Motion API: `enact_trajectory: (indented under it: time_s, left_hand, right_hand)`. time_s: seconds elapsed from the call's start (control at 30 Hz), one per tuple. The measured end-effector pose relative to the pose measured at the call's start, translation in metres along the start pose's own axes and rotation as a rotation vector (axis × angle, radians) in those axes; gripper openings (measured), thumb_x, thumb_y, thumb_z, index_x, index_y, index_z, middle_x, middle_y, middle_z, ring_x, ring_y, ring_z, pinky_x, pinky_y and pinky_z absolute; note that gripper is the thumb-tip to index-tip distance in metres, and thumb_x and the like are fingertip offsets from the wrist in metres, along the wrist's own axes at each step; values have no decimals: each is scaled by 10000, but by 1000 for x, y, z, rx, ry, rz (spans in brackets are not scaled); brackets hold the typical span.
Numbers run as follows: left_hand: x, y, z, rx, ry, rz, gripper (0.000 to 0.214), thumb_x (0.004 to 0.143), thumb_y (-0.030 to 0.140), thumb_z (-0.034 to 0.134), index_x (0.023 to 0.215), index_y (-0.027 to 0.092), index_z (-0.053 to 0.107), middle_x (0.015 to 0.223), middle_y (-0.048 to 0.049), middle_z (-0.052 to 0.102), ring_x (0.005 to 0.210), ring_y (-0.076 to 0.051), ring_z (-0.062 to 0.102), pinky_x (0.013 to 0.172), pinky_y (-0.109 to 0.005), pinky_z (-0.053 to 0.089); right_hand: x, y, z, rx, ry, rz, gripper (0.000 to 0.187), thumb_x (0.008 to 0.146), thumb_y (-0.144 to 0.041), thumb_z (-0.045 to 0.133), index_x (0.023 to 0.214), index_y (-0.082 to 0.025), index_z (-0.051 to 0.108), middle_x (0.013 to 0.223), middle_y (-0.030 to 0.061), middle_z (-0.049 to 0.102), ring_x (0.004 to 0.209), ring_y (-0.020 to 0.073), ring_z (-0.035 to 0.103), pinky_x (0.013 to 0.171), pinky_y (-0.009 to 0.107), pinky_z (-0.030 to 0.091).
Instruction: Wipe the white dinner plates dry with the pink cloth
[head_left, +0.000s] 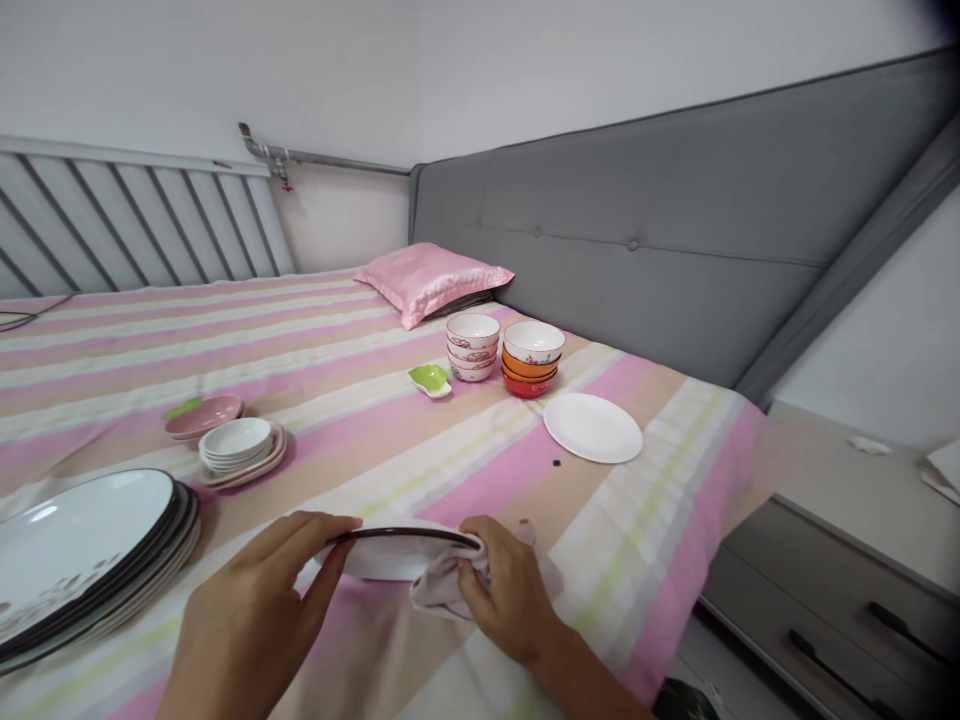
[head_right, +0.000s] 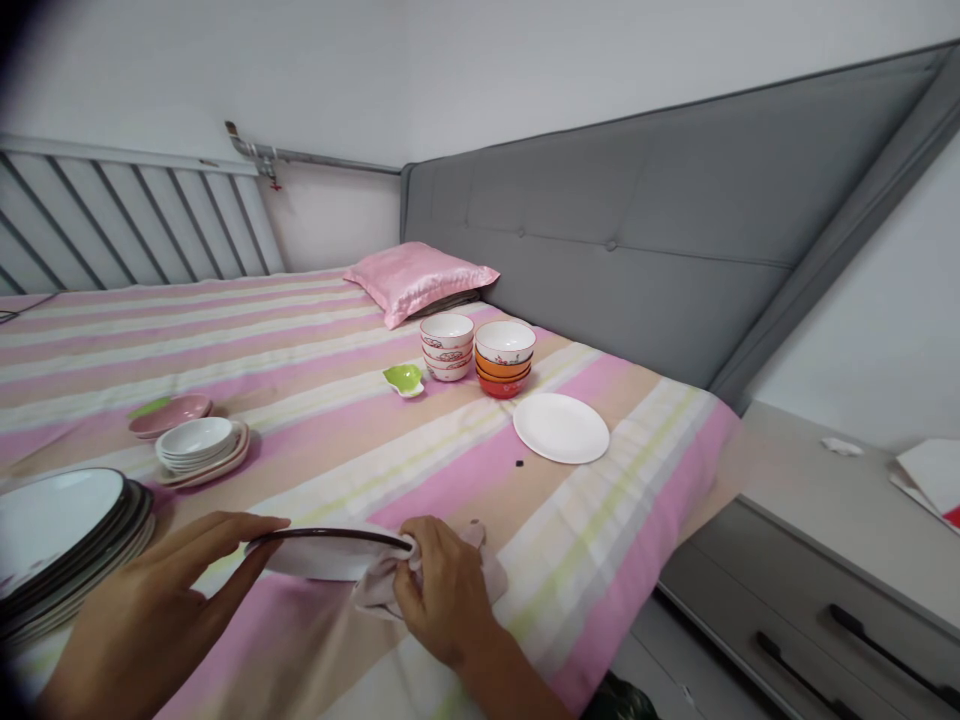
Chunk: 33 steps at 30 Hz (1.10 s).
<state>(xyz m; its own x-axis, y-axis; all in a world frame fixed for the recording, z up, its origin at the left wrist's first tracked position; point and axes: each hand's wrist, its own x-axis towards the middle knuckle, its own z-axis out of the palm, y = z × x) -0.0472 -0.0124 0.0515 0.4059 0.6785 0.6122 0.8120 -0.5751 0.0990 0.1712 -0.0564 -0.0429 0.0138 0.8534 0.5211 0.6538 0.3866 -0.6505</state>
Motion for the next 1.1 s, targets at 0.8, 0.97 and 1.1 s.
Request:
enact_trajectory:
  time_s: [0.8,0.97,1.1]
  left_hand:
    - [0,20,24,-48,-239,-160,204,851,378,466,926,266,618,798,33,684,533,-132,627,488,-226,434]
    - [1,21,20,-175,-151,-46,171,847,332,480,928,269,617,816,49,683,466,-86,575,475,-191,426]
    - [0,21,22,-190,-141,-63,176,856,348,478,921,282,628,841,61,693,483,-82,581,496,-189,428]
  right_hand:
    - [12,0,-31,32,295,-254,326,789,-80,435,1091,-191,482,952,73,578,875,183,554,747,333,475]
    - [11,-7,-24,29,225,-228,293,795,-116,419,1071,-186,487,945,77,583,864,191,558,730,340,472]
    - [11,-6,-22,48,239,-207,268,810,-113,412,1059,-185,484,927,69,576,854,182,551,733,326,465]
